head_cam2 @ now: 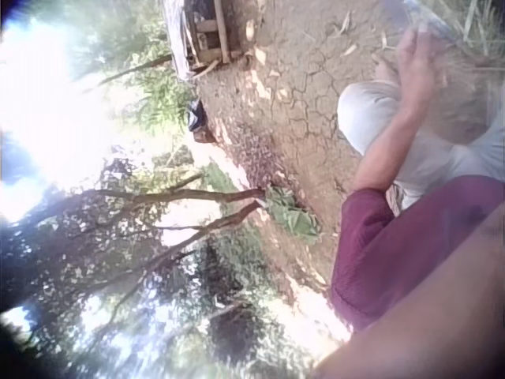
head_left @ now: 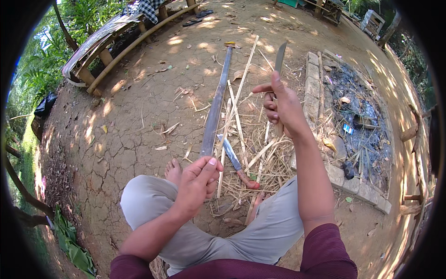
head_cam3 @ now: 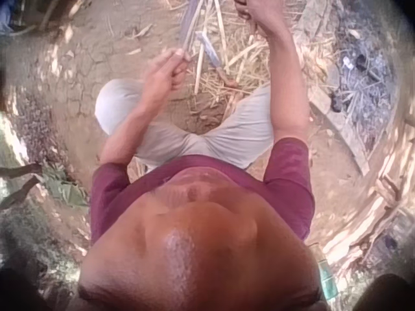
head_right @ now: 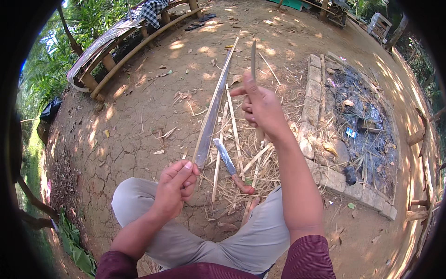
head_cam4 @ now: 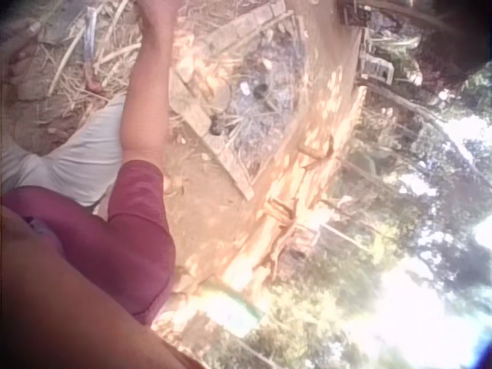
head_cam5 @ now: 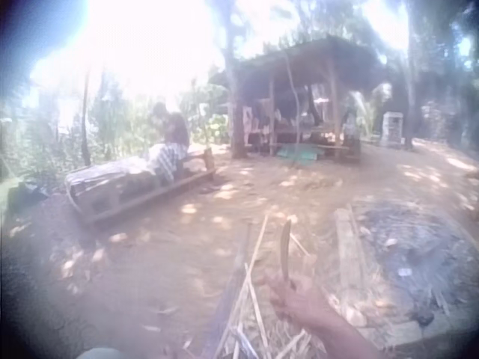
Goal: The person shaves a thin bamboo strip with a curved knife and then trims a thick bamboo pole with a machete while sitting on the ground.
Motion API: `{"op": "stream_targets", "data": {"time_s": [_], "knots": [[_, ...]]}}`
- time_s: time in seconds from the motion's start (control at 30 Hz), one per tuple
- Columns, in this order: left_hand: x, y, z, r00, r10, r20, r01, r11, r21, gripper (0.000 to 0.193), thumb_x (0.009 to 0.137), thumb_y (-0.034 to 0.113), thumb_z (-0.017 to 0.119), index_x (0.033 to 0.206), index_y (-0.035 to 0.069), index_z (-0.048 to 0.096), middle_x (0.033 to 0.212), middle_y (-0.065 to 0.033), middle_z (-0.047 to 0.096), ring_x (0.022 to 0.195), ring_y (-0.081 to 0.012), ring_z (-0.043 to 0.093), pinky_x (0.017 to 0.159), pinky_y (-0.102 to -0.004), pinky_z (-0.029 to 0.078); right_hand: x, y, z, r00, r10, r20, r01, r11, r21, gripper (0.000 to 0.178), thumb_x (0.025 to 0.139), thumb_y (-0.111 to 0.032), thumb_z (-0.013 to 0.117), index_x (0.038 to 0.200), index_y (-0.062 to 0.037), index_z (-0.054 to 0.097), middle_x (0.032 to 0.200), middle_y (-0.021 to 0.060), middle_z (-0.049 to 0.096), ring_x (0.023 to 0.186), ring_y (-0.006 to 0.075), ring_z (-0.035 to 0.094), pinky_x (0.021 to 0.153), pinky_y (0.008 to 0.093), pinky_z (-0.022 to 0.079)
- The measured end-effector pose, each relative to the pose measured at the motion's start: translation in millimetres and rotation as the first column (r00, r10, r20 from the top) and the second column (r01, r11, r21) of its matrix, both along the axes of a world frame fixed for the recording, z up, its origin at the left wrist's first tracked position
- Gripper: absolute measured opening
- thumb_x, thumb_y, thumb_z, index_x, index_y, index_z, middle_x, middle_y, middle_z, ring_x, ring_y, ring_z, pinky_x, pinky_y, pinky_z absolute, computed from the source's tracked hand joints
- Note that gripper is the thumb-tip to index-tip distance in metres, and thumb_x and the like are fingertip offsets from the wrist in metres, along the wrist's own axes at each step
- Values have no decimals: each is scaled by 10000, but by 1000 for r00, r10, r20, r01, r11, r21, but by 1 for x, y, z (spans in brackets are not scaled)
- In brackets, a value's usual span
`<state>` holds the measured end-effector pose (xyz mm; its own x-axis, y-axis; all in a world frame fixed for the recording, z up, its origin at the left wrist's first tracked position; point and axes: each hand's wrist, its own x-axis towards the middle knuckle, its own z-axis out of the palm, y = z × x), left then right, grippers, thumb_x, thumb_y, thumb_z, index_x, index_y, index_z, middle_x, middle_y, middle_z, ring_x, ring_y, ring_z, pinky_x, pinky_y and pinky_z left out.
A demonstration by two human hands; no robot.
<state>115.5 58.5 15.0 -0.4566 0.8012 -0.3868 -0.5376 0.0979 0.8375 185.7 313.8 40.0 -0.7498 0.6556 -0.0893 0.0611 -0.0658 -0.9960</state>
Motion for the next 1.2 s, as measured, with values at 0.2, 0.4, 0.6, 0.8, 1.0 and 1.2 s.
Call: {"op": "stream_targets", "data": {"time_s": [0.2, 0.4, 0.6, 0.8, 1.0, 1.2], "knots": [[3, 6, 8, 994, -84, 70, 81, 995, 55, 239, 1063, 249, 446, 951, 59, 537, 691, 52, 360, 476, -16, 248, 418, -203, 176, -6, -29, 5, 990, 16, -138, -34, 990, -134, 298, 963, -269, 670, 1103, -7, 687, 591, -107, 368, 450, 5, 316, 407, 196, 251], [8, 9, 1, 995, -64, -78, 63, 998, -14, 252, 1069, 251, 440, 954, 52, 544, 694, 53, 370, 477, -19, 253, 413, -208, 189, -4, -20, -8, 991, -5, -135, 11, 999, 44, 217, 924, -230, 724, 957, -21, 673, 581, -83, 455, 456, 15, 363, 413, 205, 268], [7, 7, -7, 956, -57, -287, 46, 998, -46, 248, 1057, 244, 490, 985, 29, 591, 729, 55, 461, 526, -1, 360, 457, -186, 259, -1, -22, -5, 988, -17, -151, 48, 978, 202, 227, 906, -235, 750, 873, -24, 672, 624, -90, 500, 564, 3, 394, 507, 206, 304], [11, 14, -1, 979, 4, -206, 9, 998, 67, 245, 1056, 234, 490, 1121, 13, 573, 761, 21, 500, 563, -18, 403, 487, -191, 317, -4, -25, -7, 981, 29, -193, 3, 986, 165, 203, 922, -217, 728, 895, -42, 628, 568, -83, 453, 453, 11, 361, 418, 214, 252], [3, 14, 11, 992, -10, -128, 14, 999, 29, 233, 1061, 223, 470, 1173, 30, 537, 754, 21, 460, 513, -24, 351, 453, -196, 295, -12, -45, -15, 996, 46, -74, -13, 917, 398, 372, 908, -367, 721, 961, -2, 680, 610, -27, 510, 550, 72, 475, 503, 263, 367], [-1, 14, 19, 975, 216, -56, -209, 972, 112, 213, 1053, 228, 494, 1075, 31, 573, 731, 31, 453, 503, -21, 336, 439, -201, 265, -6, -79, -12, 963, 231, 141, -249, 558, 791, 563, 940, -554, 576, 935, 6, 641, 661, 150, 580, 602, 294, 623, 546, 398, 477]]}}
